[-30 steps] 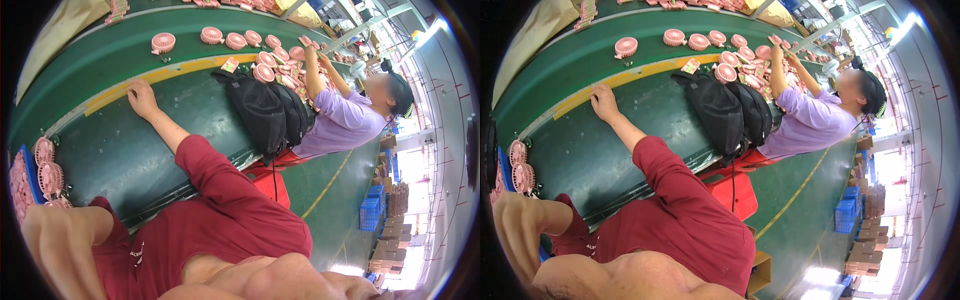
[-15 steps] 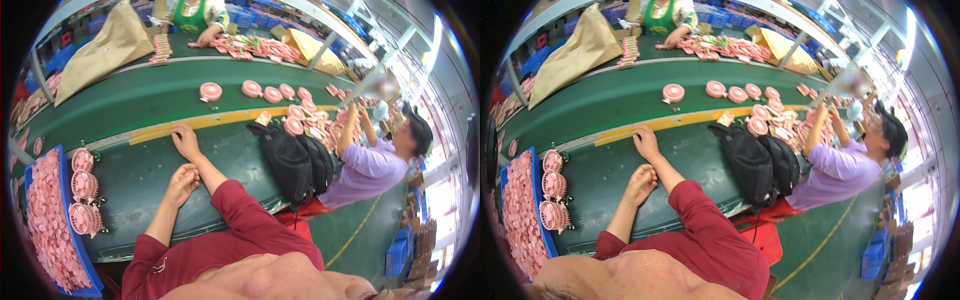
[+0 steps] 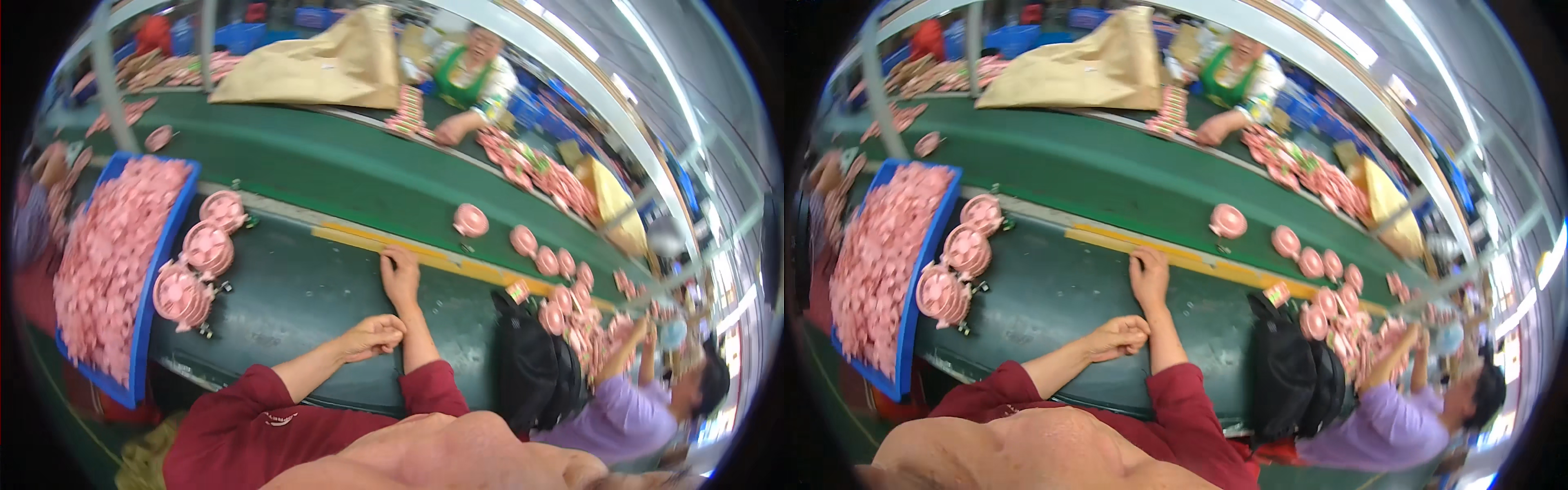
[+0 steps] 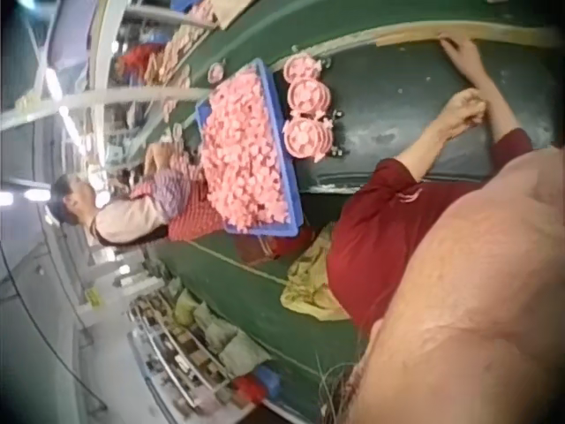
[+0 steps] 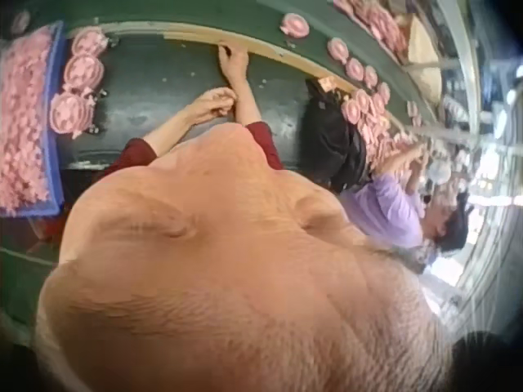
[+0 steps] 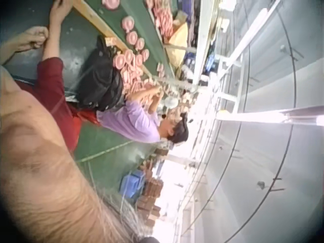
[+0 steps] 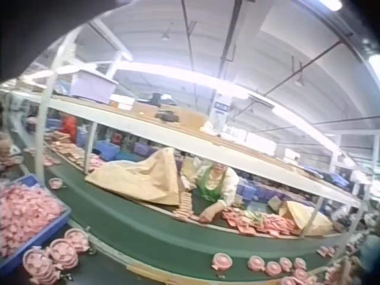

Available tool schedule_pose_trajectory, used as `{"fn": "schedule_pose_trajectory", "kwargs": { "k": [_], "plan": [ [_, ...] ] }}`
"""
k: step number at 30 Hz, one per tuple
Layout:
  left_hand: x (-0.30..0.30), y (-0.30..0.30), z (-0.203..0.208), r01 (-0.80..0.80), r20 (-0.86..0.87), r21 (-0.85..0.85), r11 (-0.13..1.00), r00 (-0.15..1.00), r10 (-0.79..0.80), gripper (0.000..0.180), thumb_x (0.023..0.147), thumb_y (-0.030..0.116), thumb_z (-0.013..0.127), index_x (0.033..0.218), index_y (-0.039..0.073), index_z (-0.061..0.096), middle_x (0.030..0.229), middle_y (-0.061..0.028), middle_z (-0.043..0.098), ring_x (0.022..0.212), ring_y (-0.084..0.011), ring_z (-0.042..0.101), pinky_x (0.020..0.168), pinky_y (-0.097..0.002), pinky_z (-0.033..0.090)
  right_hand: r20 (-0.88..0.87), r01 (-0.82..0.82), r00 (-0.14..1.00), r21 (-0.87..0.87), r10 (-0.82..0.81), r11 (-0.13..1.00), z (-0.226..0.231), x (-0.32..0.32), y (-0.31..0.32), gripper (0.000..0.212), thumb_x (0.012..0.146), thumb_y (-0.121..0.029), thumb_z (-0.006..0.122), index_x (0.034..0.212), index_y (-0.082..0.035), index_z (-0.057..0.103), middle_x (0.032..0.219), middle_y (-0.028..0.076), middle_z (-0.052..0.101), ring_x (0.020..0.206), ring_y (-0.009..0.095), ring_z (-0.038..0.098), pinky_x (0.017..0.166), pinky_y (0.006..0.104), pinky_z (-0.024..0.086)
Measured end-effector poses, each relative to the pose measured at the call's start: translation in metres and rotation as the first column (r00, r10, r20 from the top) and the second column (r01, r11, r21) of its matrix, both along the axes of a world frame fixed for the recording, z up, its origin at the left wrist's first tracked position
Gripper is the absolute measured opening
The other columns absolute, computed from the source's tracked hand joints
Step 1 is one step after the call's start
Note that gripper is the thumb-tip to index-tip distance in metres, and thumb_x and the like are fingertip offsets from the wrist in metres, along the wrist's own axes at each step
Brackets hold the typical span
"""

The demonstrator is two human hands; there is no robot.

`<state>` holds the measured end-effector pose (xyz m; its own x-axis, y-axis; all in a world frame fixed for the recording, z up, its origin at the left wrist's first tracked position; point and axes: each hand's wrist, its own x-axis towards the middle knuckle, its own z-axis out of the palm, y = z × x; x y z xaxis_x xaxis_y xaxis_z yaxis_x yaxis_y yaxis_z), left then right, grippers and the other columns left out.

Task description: The person assembles handheld mini fans by fitting and pressing plastic protective grilles onto the fan motor bodies by hand, then places the assembled units along the conveyor line.

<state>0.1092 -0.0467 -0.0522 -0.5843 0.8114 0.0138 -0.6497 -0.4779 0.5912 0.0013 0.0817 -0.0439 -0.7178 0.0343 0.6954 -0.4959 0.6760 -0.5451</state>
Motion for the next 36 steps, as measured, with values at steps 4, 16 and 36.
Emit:
{"fn": "schedule_pose_trajectory", "kwargs": {
  "k": [4, 16, 36],
  "plan": [
    [0.0031, 0.0019, 0.005, -0.008, -0.01, -0.072, 0.997, 1.0, 0.007, 0.015, 0.094, 0.013, 0.062, 0.108, 0.007, 0.058, 0.08, 0.003, 0.051, 0.07, -0.0056, 0.046, 0.062, -0.0207, 0.039, 0.058, -0.009, 0.998, 0.056, 0.006, 0.998, -0.0053, 0.0004, 0.0043, 0.007, 0.081, -0.007, 0.067, 0.087, -0.005, 0.069, 0.097, 0.012, 0.068, 0.096, 0.032, 0.062, 0.089, 0.0396, 0.046],
    [0.007, 0.002, 0.0051, 0.022, -0.12, -0.028, 0.999, 0.992, -0.026, 0.015, 0.093, 0.019, 0.066, 0.101, 0.009, 0.059, 0.079, 0.0051, 0.056, 0.067, -0.0031, 0.047, 0.058, -0.0173, 0.035, 0.125, -0.052, 0.991, 0.08, 0.042, 0.995, 0.0017, 0.0063, -0.0006, 0.011, 0.08, -0.002, 0.066, 0.091, -0.003, 0.068, 0.101, 0.013, 0.067, 0.1, 0.031, 0.058, 0.091, 0.039, 0.044],
    [0.008, 0.0054, 0.0043, 0.011, -0.199, -0.1, 0.995, 0.979, -0.03, 0.017, 0.095, 0.024, 0.063, 0.097, 0.007, 0.061, 0.078, 0.0048, 0.055, 0.066, -0.0033, 0.047, 0.058, -0.019, 0.037, 0.139, -0.065, 0.989, 0.102, 0.051, 0.993, -0.0002, 0.0052, -0.0003, 0.011, 0.082, -0.004, 0.065, 0.093, -0.004, 0.068, 0.102, 0.012, 0.067, 0.1, 0.03, 0.058, 0.091, 0.039, 0.045]
  ]
}}
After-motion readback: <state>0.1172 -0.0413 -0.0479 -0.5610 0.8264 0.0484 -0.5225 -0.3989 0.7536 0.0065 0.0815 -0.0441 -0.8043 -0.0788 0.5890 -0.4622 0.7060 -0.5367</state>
